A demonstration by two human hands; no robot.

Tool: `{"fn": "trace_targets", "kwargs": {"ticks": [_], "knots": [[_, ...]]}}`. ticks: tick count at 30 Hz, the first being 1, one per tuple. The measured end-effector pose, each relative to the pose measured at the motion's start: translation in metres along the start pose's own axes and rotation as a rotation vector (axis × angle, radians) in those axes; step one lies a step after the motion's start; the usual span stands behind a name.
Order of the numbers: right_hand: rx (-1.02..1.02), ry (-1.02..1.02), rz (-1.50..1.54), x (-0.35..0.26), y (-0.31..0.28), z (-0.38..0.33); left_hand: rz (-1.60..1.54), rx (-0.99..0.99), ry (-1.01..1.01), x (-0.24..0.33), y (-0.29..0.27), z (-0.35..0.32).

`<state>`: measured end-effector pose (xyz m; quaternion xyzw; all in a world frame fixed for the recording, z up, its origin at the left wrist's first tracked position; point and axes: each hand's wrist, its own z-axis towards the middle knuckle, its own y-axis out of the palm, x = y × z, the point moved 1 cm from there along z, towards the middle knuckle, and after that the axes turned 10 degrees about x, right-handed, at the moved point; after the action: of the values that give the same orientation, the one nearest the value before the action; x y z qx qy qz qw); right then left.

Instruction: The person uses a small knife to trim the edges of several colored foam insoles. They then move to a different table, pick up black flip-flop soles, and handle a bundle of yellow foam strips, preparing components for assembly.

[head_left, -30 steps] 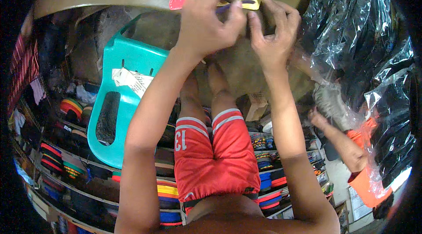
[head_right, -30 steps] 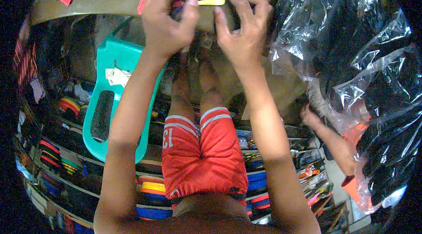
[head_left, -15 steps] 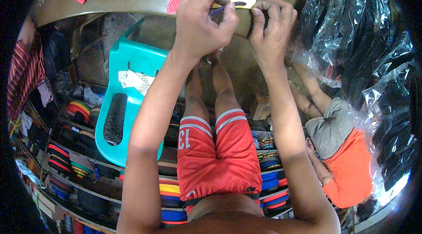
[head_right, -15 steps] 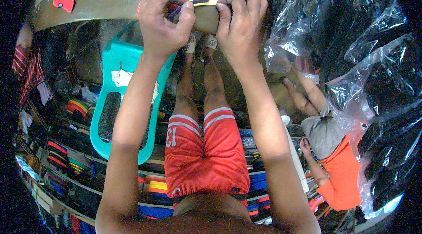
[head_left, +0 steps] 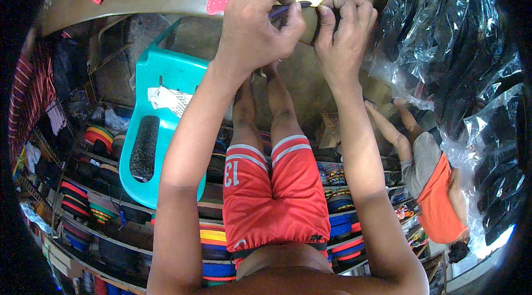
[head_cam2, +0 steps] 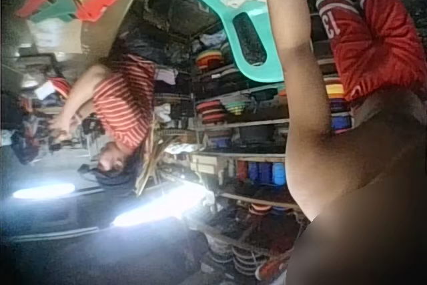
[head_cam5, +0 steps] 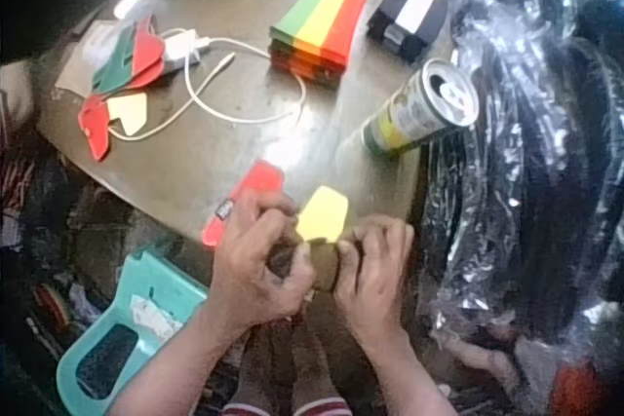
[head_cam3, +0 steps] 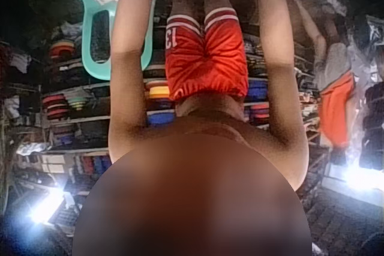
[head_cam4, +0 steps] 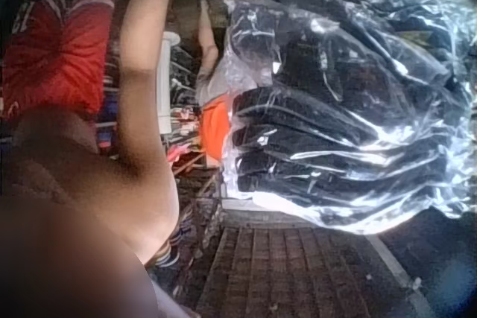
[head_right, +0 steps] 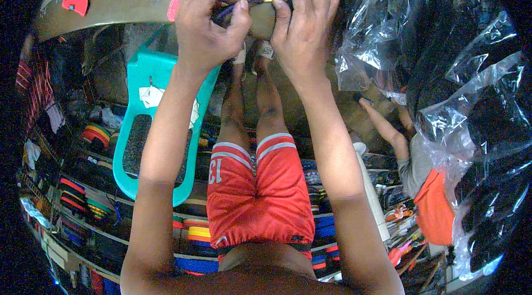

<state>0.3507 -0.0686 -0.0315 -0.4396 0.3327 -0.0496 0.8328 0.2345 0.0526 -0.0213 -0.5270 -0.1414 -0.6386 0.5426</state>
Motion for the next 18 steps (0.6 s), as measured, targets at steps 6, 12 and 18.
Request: {"fn": "trace_targets", "kwargs": {"ticks": [6,12,18], "knots": [[0.018,-0.001,0.028,0.001,0.001,0.000,0.009,-0.004,0.005,0.000,0.001,0.001],[0.050,-0.009,0.054,0.004,0.001,-0.002,0.040,0.031,-0.083,0.004,-0.005,0.007],[0.030,-0.004,0.147,0.001,-0.002,0.002,-0.555,0.274,-0.517,0.000,0.005,0.008]]}}
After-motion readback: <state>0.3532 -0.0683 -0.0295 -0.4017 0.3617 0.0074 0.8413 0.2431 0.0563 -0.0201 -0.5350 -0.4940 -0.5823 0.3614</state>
